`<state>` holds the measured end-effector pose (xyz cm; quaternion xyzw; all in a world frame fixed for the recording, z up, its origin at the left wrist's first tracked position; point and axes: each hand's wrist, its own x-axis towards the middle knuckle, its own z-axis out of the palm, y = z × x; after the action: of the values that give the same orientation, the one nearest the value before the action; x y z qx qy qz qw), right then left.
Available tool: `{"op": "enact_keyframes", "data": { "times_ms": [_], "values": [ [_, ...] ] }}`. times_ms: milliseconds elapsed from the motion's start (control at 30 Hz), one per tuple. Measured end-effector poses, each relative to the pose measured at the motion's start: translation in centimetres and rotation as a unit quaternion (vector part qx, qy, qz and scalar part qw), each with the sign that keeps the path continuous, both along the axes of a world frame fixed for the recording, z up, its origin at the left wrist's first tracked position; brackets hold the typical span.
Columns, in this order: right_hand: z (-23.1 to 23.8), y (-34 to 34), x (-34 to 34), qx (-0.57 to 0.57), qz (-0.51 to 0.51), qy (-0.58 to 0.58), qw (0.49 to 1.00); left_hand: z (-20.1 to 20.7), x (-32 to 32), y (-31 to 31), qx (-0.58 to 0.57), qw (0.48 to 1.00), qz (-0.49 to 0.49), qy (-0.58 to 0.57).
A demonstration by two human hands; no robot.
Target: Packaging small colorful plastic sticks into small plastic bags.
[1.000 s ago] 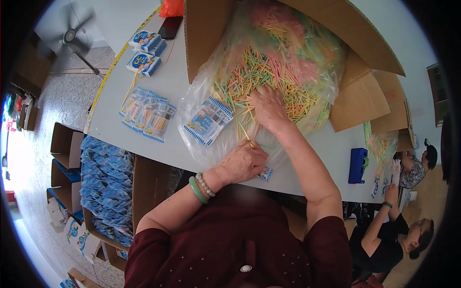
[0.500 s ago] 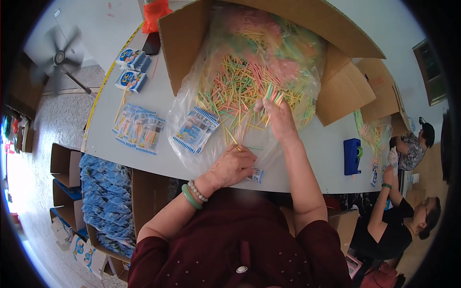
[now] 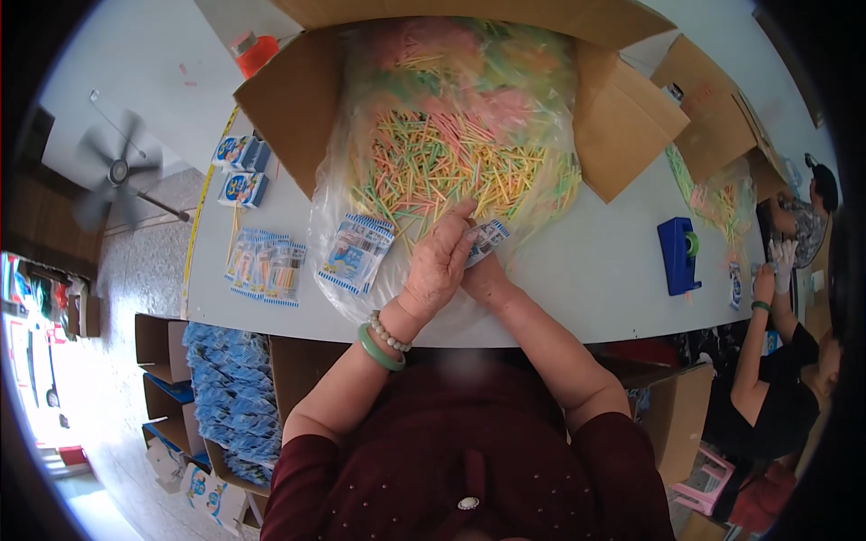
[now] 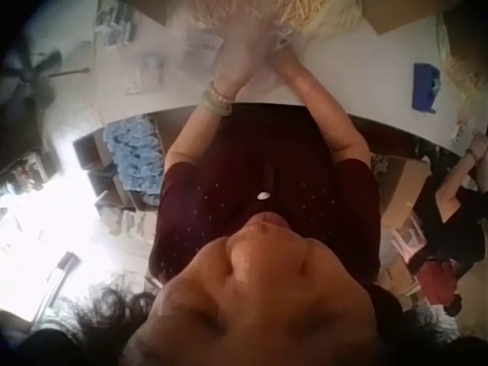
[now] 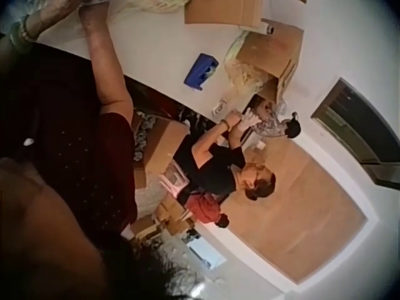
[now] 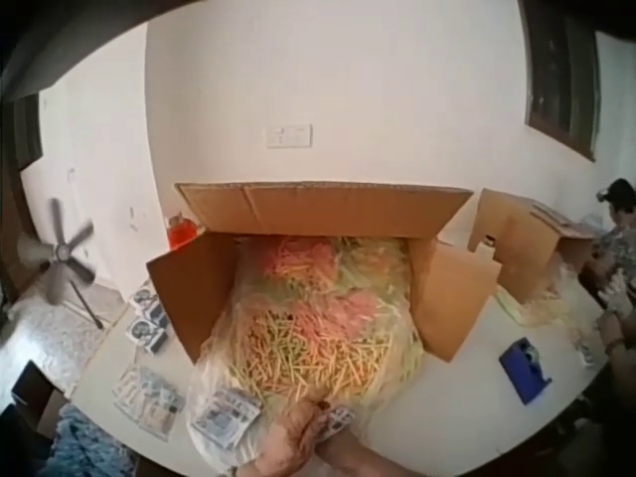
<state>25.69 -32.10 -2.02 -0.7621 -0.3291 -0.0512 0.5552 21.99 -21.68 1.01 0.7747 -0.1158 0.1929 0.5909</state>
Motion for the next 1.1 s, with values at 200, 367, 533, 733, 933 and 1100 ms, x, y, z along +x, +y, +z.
{"op": "enact_keyframes", "data": {
  "times_ms": [200, 367, 533, 733, 933, 1100],
  "values": [
    [-0.7, -1.1, 0.6, -0.018, 0.055, 0.071, 0.996, 1.6, -0.5, -0.3, 0.022, 0.998, 0.034, -0.05],
    [-2.9, -0.4, 0.6, 0.066, 0.042, 0.017, 0.997, 2.3, 0.0, -0.4, 0.123, 0.986, 0.03, -0.112],
    [-2.4, -0.5, 1.1, 0.093, 0.056, 0.096, 0.989, 1.0, 0.4, -0.8, 0.138, 0.985, 0.052, -0.09],
    [-5.6, 0.3, 0.9, 0.036, 0.006, 0.048, 0.998, 0.1, -0.3, -0.8, 0.117, 0.989, 0.083, -0.025],
    [-5.7, -2.0, 0.9, 0.085, 0.058, 0.046, 0.994, 0.8, -1.1, -1.6, 0.145, 0.988, 0.013, -0.044],
    [-2.1, -1.3, 0.1, 0.161, 0.022, 0.244, 0.956, 0.9, -1.7, 0.0, -0.27, 0.957, 0.014, 0.103]
  ]
}}
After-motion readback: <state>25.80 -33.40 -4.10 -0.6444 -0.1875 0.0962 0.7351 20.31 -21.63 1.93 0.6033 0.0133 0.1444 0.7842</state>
